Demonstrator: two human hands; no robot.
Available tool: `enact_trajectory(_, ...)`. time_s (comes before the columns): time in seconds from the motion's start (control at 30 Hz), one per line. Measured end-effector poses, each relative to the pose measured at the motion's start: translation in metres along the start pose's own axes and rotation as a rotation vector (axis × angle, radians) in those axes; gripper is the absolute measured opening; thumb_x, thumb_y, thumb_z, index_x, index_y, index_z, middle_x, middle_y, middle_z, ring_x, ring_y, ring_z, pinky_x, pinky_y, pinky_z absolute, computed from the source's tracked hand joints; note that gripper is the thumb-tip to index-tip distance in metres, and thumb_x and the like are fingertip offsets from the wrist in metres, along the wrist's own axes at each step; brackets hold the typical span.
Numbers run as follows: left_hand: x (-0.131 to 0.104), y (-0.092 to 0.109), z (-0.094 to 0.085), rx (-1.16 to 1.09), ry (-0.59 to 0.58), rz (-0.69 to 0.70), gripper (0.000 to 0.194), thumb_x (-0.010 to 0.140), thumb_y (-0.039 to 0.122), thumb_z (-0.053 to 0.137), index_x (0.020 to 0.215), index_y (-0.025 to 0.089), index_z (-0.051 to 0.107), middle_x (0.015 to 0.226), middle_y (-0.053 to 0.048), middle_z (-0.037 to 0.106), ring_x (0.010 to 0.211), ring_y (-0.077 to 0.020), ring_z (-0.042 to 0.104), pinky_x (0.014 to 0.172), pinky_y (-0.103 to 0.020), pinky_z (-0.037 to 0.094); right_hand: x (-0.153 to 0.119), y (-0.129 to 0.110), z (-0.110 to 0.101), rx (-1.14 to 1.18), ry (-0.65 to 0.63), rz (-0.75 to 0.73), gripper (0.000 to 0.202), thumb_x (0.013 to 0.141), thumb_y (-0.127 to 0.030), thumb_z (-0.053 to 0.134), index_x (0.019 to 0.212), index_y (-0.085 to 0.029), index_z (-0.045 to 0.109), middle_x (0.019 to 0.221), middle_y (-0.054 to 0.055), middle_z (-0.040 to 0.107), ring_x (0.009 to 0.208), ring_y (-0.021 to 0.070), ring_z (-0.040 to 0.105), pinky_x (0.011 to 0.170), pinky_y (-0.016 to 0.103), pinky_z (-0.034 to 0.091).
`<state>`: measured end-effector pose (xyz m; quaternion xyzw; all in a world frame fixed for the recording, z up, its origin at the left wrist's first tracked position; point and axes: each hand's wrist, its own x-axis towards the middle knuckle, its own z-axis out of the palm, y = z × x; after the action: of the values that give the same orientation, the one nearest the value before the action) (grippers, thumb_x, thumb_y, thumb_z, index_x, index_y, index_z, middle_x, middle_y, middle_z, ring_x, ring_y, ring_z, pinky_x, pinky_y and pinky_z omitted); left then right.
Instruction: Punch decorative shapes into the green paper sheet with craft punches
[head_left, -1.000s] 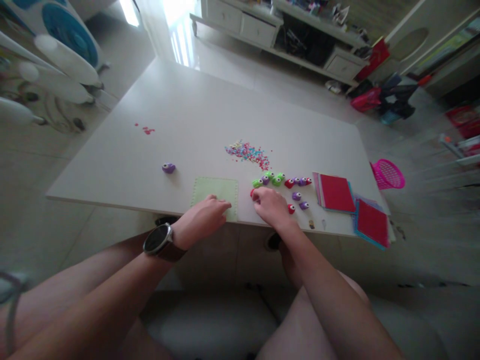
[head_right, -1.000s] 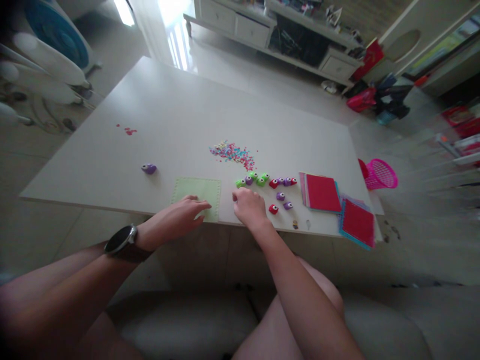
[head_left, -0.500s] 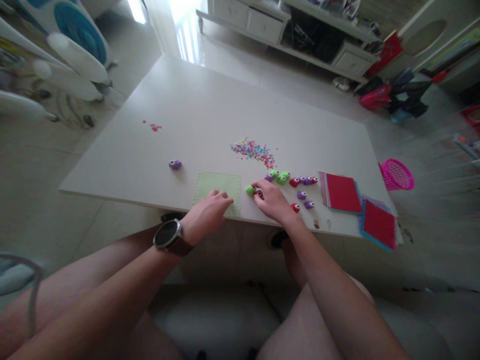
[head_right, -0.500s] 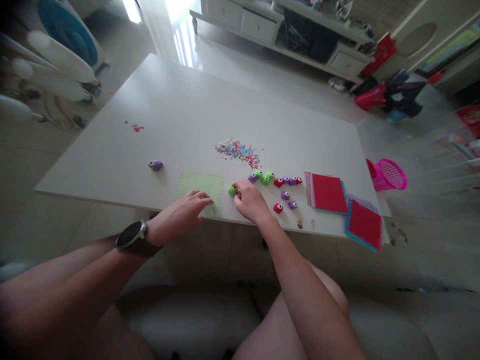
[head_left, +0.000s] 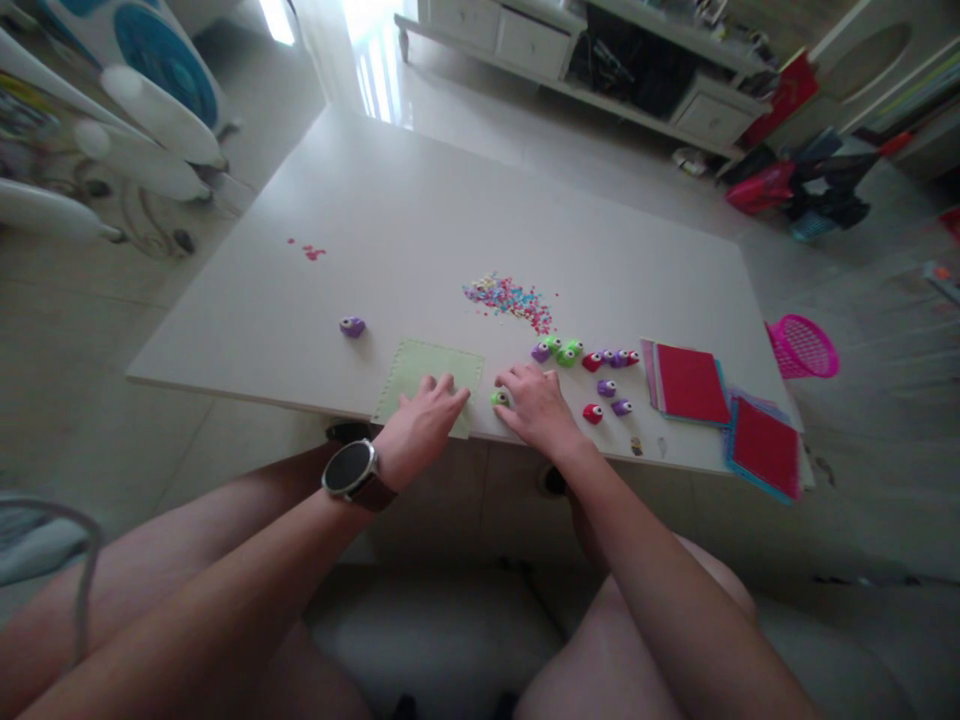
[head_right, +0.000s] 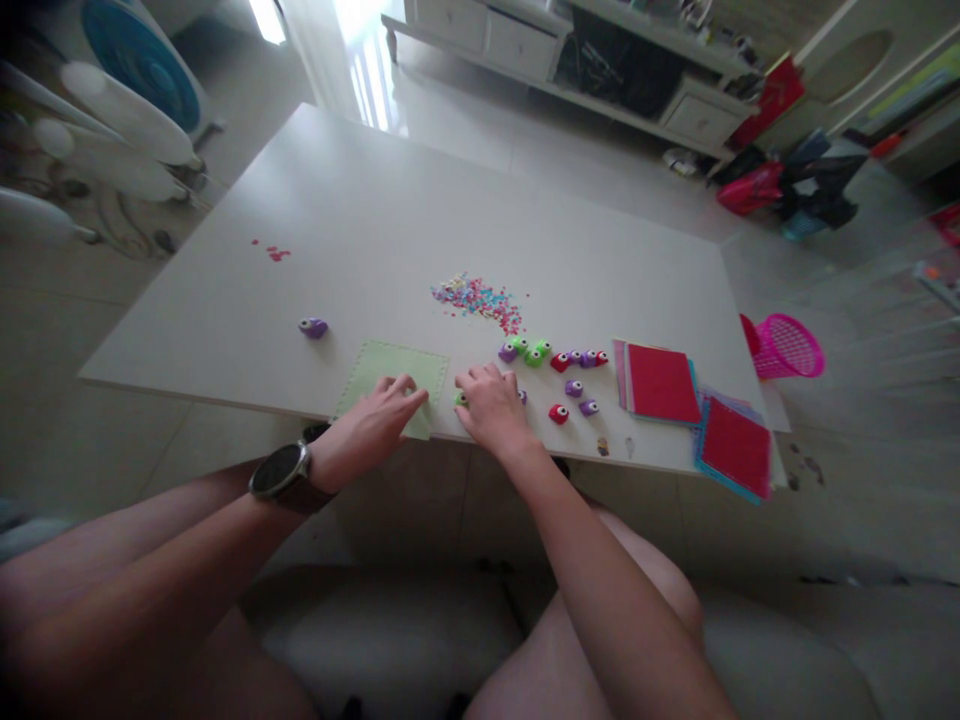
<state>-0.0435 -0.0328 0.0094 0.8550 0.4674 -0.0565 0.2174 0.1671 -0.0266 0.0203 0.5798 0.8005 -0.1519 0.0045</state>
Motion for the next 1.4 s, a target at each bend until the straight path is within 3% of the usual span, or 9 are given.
enact_trajectory(0.17, 0.0032, 0.0, -0.0014, -0.015, 0.0, 0.033, 0.028, 0.092, 0.003, 0.049, 0.114, 0.017, 0.059, 0.128, -0.016, 0.056, 0.124, -0.0334, 0.05, 0.094, -0.05, 0.06, -0.0041, -0.0019, -0.0038, -0.029, -0.063, -0.013, 0.01, 0.095, -0.019, 0.063, 0.101, -0.019, 0.072, 0.109, 0.009, 0.074, 0.119, 0.0305, 0.055, 0.096, 0.045, 0.034)
enact_trajectory(0.4, 0.0066, -0.0009, 0.0016, -0.034, 0.02, 0.039, 0.02, 0.098, 0.009, 0.046, 0.106, 0.017, 0.062, 0.127, -0.015, 0.057, 0.121, -0.0307, 0.05, 0.098, -0.049, 0.057, -0.0072, -0.0045, -0.0041, -0.036, -0.075, -0.024, 0.015, 0.093, -0.017, 0.064, 0.106, -0.019, 0.072, 0.108, 0.01, 0.076, 0.12, 0.0324, 0.058, 0.096, 0.046, 0.036)
enact_trajectory(0.6, 0.0092, -0.0009, 0.0045, -0.076, 0.036, 0.045, 0.024, 0.101, 0.011, 0.04, 0.104, 0.018, 0.063, 0.125, -0.014, 0.057, 0.114, -0.0264, 0.051, 0.099, -0.045, 0.056, -0.0062, 0.0012, -0.0004, 0.255, -0.058, 0.015, 0.025, 0.087, -0.011, 0.064, 0.111, -0.018, 0.069, 0.107, 0.009, 0.077, 0.099, 0.022, 0.07, 0.088, 0.033, 0.047)
enact_trajectory(0.73, 0.01, -0.0001, 0.0049, -0.095, 0.017, 0.023, 0.024, 0.101, 0.01, 0.04, 0.104, 0.018, 0.063, 0.125, -0.014, 0.057, 0.115, -0.0272, 0.051, 0.095, -0.045, 0.057, -0.0053, 0.0031, 0.0011, 0.363, -0.058, 0.046, 0.024, 0.086, -0.009, 0.065, 0.108, -0.018, 0.069, 0.1, 0.009, 0.077, 0.092, 0.0202, 0.072, 0.083, 0.029, 0.051)
enact_trajectory(1.4, 0.0076, 0.0042, -0.002, -0.065, 0.006, 0.035, 0.026, 0.101, 0.009, 0.039, 0.105, 0.017, 0.064, 0.125, -0.015, 0.057, 0.117, -0.0283, 0.052, 0.091, -0.046, 0.059, -0.0046, 0.0025, 0.0042, 0.44, -0.036, 0.033, 0.022, 0.087, -0.011, 0.068, 0.108, -0.018, 0.069, 0.099, 0.008, 0.078, 0.089, 0.0192, 0.073, 0.082, 0.029, 0.053)
